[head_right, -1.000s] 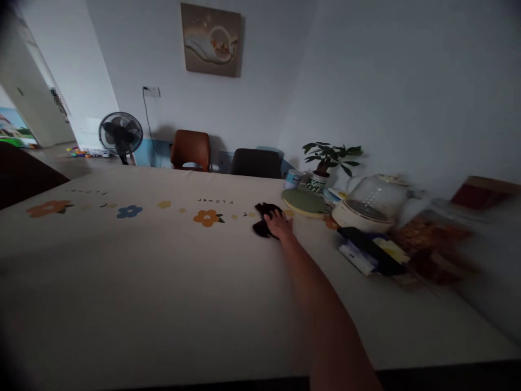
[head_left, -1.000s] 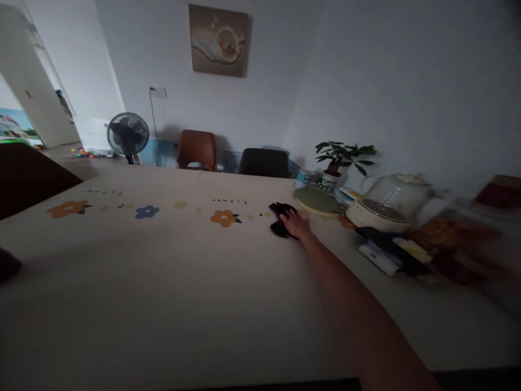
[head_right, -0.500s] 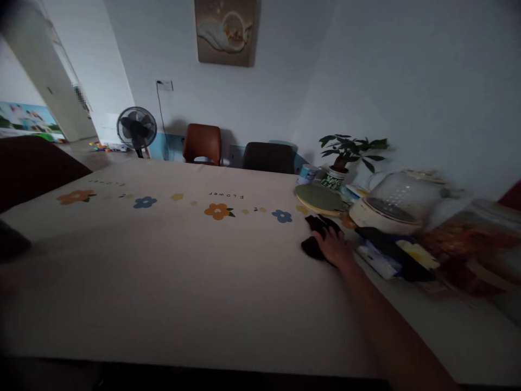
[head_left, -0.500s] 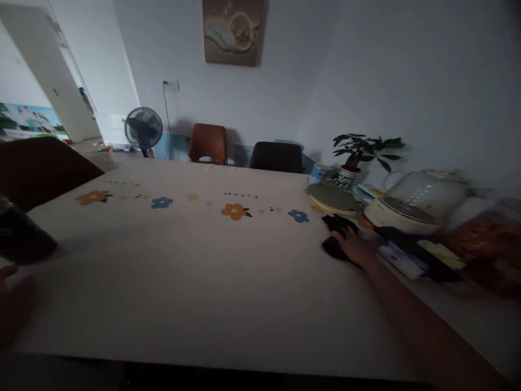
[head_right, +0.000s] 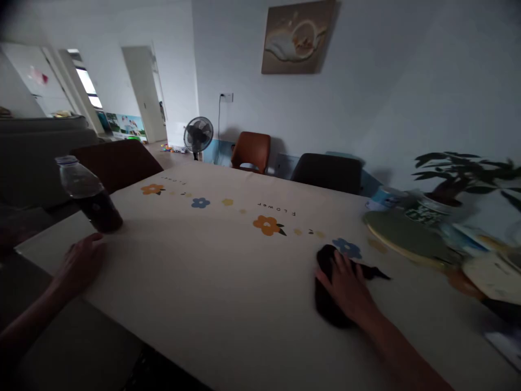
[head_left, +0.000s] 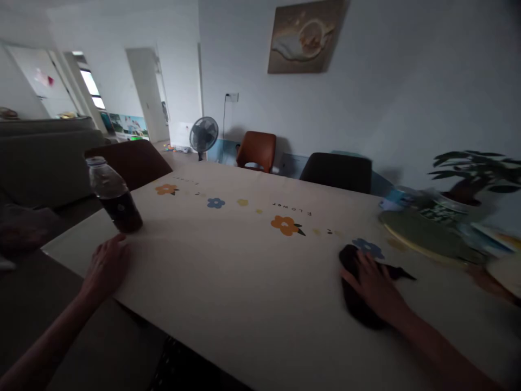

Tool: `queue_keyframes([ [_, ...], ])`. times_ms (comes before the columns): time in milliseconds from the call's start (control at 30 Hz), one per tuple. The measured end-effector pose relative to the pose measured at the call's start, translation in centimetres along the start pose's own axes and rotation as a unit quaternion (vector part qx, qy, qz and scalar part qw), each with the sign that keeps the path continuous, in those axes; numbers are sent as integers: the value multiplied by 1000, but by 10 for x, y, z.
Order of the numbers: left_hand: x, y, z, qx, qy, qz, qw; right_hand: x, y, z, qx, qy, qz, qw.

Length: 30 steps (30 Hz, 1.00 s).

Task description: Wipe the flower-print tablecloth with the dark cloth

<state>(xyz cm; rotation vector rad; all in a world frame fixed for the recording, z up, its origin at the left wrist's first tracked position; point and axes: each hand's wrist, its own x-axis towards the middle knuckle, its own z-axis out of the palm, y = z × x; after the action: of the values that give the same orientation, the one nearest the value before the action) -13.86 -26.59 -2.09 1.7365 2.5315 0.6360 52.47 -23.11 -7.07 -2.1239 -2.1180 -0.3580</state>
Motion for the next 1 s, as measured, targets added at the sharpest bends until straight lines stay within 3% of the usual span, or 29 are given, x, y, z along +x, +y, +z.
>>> queue_keyframes([
  [133,-3,1,0,-13,6,24,1000,38,-66,-12,-8,-58,-75,995],
  [333,0,-5,9,-40,48,19,998,83,-175,-34,52,-62,-161,984],
  [467,1,-9,13,-59,88,31,994,112,-242,-46,82,-97,-188,974],
  [600,0,-7,12,-61,84,24,994,139,-301,-48,106,-99,-202,969],
  [833,0,-3,9,-89,86,11,992,159,-402,-52,154,-76,-206,963],
  [1000,0,-1,7,-76,73,-3,994,162,-461,-62,190,-93,-244,946],
])
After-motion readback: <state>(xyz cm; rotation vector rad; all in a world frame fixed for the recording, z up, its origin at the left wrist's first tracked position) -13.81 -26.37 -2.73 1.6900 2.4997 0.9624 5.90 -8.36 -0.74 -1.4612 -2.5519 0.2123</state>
